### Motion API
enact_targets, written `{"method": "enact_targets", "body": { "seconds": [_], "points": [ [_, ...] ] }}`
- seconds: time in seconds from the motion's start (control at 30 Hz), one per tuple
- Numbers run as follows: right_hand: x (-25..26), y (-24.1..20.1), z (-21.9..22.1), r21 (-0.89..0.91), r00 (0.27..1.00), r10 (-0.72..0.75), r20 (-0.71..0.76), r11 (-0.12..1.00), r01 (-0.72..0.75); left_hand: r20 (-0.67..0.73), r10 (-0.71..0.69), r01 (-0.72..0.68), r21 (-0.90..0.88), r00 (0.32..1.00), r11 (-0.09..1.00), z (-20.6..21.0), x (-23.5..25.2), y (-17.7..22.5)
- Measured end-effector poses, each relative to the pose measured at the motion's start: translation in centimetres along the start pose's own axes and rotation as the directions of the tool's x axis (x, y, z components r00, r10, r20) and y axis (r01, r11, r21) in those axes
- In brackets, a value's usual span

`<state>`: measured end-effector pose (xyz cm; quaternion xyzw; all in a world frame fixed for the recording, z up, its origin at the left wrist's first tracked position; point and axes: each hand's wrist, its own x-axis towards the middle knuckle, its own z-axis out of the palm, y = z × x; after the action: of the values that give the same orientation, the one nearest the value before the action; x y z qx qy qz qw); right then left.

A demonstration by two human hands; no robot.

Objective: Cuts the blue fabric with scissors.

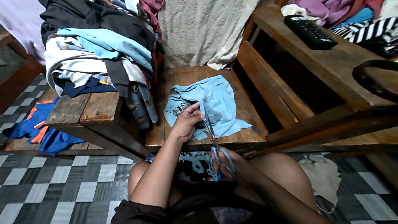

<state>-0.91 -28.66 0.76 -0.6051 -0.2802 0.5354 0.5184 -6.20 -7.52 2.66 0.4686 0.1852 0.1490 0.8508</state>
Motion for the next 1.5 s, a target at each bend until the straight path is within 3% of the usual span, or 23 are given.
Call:
{"method": "enact_targets", "body": {
  "seconds": [0.3,0.63,0.93,1.2,1.5],
  "points": [
    [0.9,-1.4,-0.3,-0.102,0.999,-0.022,-0.045,0.995,0.017,0.018,-0.025,0.027,-0.115,1.0,0.993,0.9,-0.3,-0.6],
    [0.9,-2.3,-0.8,-0.214,0.992,-0.03,-0.121,0.977,0.004,0.004,-0.018,0.018,-0.119,1.0,0.993,1.3,-0.5,-0.7],
    [0.8,-2.7,-0.5,-0.143,0.987,-0.024,-0.161,0.99,0.0,0.018,-0.035,0.037,-0.119,0.999,0.992,1.4,-0.4,-0.7],
    [0.7,-3.0,-1.0,-0.093,0.996,-0.038,-0.081,0.995,0.031,0.069,-0.033,0.04,-0.097,0.997,0.995,1.1,-0.5,-0.7],
    [0.6,-3.2,-1.0,-0.133,0.994,-0.035,-0.108,0.991,0.02,0.098,-0.042,0.049,-0.076,0.994,0.996,1.0,-0.6,-0.5]
  ]
}}
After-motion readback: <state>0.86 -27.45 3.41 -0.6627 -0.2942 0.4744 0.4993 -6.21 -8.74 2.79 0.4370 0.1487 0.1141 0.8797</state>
